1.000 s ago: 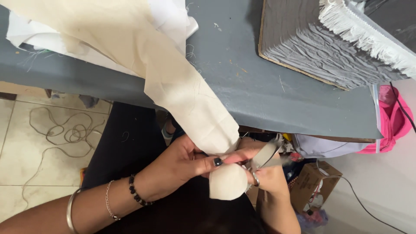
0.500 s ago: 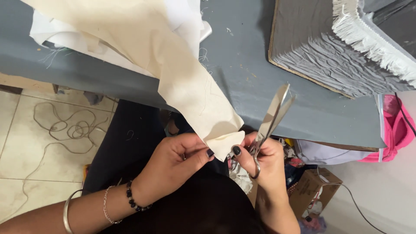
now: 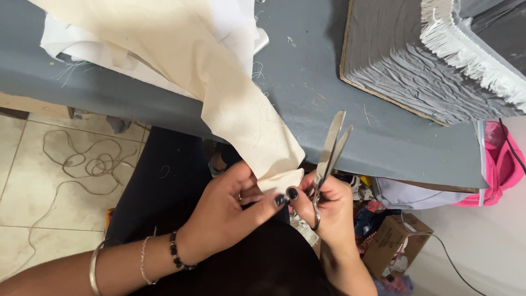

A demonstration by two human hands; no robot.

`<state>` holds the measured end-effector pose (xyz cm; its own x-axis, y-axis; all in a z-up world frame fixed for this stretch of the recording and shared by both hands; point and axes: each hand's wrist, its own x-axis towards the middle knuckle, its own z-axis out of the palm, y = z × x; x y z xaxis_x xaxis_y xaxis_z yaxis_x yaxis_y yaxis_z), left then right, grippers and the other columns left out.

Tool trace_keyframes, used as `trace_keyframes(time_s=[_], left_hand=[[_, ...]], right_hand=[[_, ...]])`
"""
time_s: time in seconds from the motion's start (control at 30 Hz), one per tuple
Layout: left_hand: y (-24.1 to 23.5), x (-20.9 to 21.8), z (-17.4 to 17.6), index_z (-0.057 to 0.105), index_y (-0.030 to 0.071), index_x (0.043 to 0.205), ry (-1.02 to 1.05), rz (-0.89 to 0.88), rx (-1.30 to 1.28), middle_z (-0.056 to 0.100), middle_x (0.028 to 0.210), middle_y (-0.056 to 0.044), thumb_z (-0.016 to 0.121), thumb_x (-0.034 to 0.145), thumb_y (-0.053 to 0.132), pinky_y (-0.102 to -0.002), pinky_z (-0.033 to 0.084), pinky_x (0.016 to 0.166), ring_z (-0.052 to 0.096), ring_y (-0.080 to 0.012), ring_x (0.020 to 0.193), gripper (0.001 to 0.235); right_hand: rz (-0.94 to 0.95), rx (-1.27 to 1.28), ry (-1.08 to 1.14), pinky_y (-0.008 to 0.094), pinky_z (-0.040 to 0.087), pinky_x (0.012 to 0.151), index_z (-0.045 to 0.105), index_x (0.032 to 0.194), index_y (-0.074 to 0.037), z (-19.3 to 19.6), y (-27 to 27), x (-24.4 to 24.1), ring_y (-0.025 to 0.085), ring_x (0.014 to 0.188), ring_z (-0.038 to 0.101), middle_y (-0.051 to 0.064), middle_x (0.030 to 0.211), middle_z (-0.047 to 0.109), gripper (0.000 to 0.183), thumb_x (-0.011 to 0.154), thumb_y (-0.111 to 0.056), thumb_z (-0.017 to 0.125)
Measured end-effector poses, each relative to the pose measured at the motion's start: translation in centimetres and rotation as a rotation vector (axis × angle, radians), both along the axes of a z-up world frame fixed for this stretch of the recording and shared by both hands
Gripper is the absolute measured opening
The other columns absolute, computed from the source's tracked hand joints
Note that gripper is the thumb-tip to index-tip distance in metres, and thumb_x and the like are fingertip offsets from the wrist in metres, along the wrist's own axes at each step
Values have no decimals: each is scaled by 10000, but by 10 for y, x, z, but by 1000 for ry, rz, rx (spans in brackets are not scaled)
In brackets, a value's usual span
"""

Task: Cutting out a long, wavy strip of white fabric using scissors on a work table.

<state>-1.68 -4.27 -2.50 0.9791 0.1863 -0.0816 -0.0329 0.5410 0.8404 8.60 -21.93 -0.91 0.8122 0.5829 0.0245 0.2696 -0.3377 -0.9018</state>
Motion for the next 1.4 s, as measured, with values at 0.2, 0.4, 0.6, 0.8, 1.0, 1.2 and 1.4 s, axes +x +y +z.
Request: trace_keyframes(time_s=[0.2, 0.4, 0.6, 0.8, 1.0, 1.2, 1.4], left_hand=[[0, -2, -6, 582, 16, 1293, -41, 66, -31, 759, 1167, -126, 652, 956, 139, -302, 613, 878, 734, -167, 1019, 365], [8, -8, -5, 558, 26, 1370, -115, -10, -40, 718, 1154, -68, 612, 1006, 153, -292, 578, 898, 679, -126, 1015, 390], [8, -11, -13, 450, 79, 1145, -11, 194, -46, 786, 1032, -184, 712, 918, 85, -293, 632, 796, 768, -183, 894, 347], [11, -16, -11, 516, 110, 978, 21, 251, 176, 714, 805, -27, 746, 921, 60, -187, 530, 669, 652, -48, 723, 242], [11, -9, -11, 556, 107, 914, 72, 249, 216, 660, 750, 0, 791, 894, 67, -170, 543, 677, 698, -45, 725, 240], [9, -6, -14, 548, 132, 842, 106, 280, 313, 538, 662, 61, 862, 846, 95, -169, 449, 563, 477, -8, 575, 316], [10, -3, -13, 555, 110, 1009, 182, 237, 202, 787, 736, -18, 849, 827, 91, -191, 547, 656, 685, -46, 652, 346]], right_hand=[[-52, 176, 49, 175, 463, 567, 644, 1072, -9, -1, -5, -3, 49, 583, 608, -19, 679, 655, 356, 853, -249, 791], [10, 279, 156, 198, 508, 517, 626, 1118, 47, -11, -12, 6, 77, 552, 637, 92, 903, 716, 436, 866, -274, 780], [-129, 123, 160, 201, 421, 419, 610, 723, -72, 6, 4, -1, 75, 413, 580, 27, 500, 610, 224, 830, -127, 798], [-152, 102, 90, 202, 391, 533, 661, 774, -68, -8, -8, 8, 38, 571, 503, -25, 624, 624, 176, 831, -129, 816], [-144, 89, 98, 211, 389, 531, 666, 781, -64, -8, -13, 7, 41, 576, 484, -41, 620, 588, 178, 822, -133, 825], [-166, 175, 98, 193, 380, 549, 654, 1055, -78, 1, -4, 3, 33, 588, 493, -52, 676, 570, 322, 804, -160, 839], [35, 251, 27, 185, 388, 513, 694, 1194, 13, 9, 1, 4, 61, 504, 500, -32, 621, 533, 445, 807, -162, 828]])
